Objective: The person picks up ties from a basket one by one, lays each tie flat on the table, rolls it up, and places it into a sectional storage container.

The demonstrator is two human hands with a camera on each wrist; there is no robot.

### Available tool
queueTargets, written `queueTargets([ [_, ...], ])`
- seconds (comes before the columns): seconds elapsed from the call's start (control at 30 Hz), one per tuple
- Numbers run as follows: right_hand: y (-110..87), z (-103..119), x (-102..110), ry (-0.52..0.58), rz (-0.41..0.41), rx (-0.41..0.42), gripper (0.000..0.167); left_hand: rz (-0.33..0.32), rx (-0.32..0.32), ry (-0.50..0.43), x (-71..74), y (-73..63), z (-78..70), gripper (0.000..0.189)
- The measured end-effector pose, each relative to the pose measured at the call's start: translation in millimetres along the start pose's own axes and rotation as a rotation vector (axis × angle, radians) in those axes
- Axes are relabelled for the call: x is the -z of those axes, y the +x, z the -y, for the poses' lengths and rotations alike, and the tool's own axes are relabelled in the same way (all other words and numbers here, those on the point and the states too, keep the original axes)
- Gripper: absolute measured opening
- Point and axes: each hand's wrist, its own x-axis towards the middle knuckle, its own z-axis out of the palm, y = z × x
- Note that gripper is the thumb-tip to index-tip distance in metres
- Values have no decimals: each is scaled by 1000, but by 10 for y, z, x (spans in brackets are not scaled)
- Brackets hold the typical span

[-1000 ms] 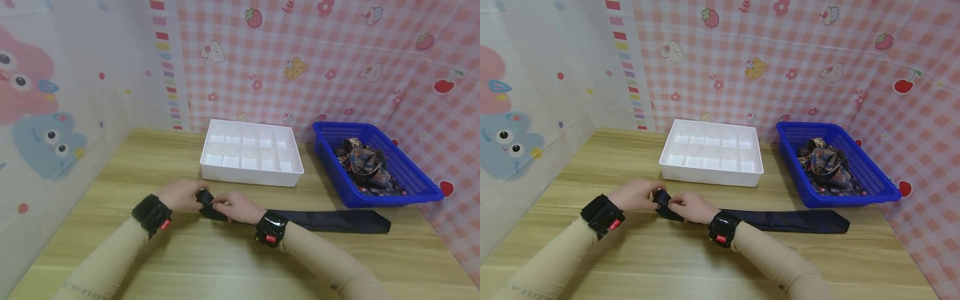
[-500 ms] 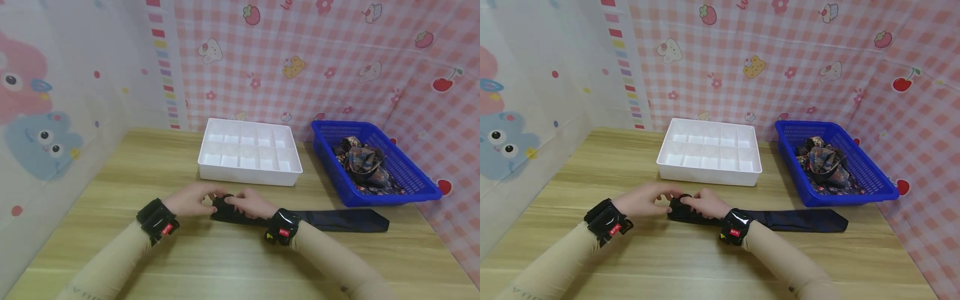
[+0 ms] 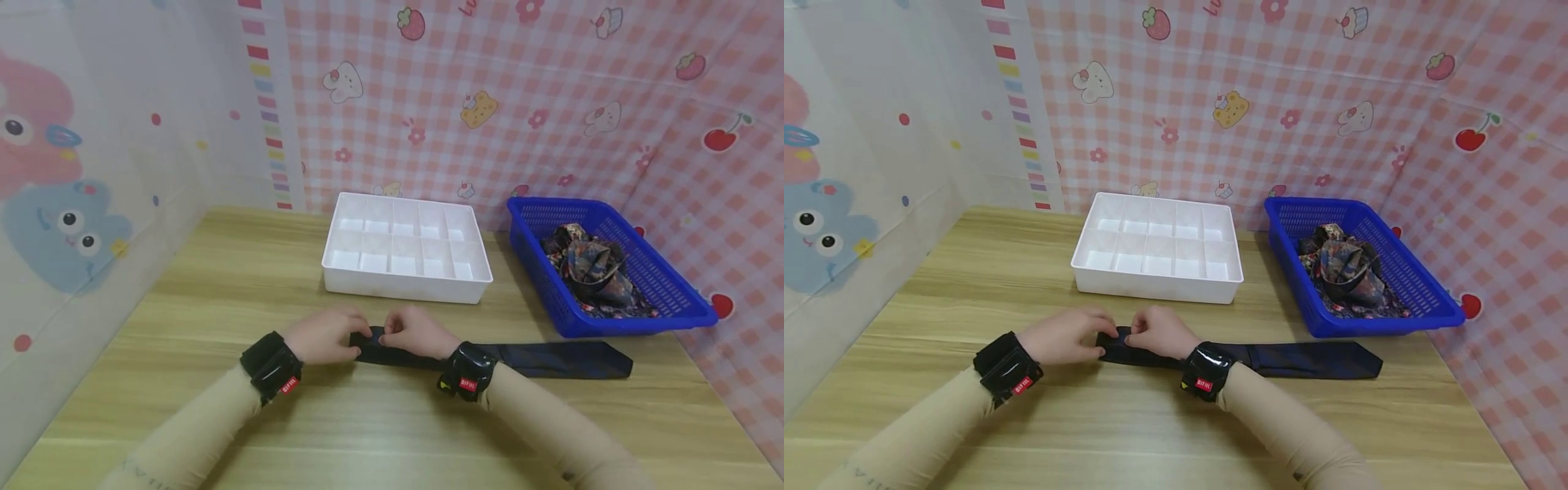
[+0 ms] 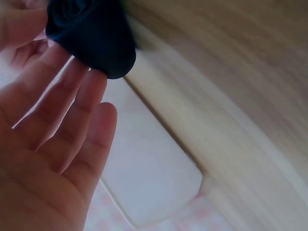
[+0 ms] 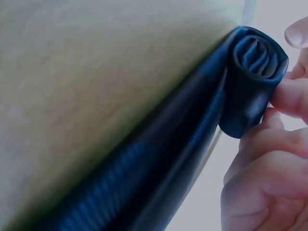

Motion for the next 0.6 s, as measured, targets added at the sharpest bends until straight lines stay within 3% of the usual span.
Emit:
queueTargets([
  [0.23,-16,54,-48,-104,0,27,18,-38,-26,60,-61,-39,-33,24],
  [0.47,-36,76,-79,-117,15,5,18,-29,112,167,-99,-127,-72,31],
  [0.6,-49,52,-75,-60,42,-23,19,2,145,202,-105,-164,-77,35],
])
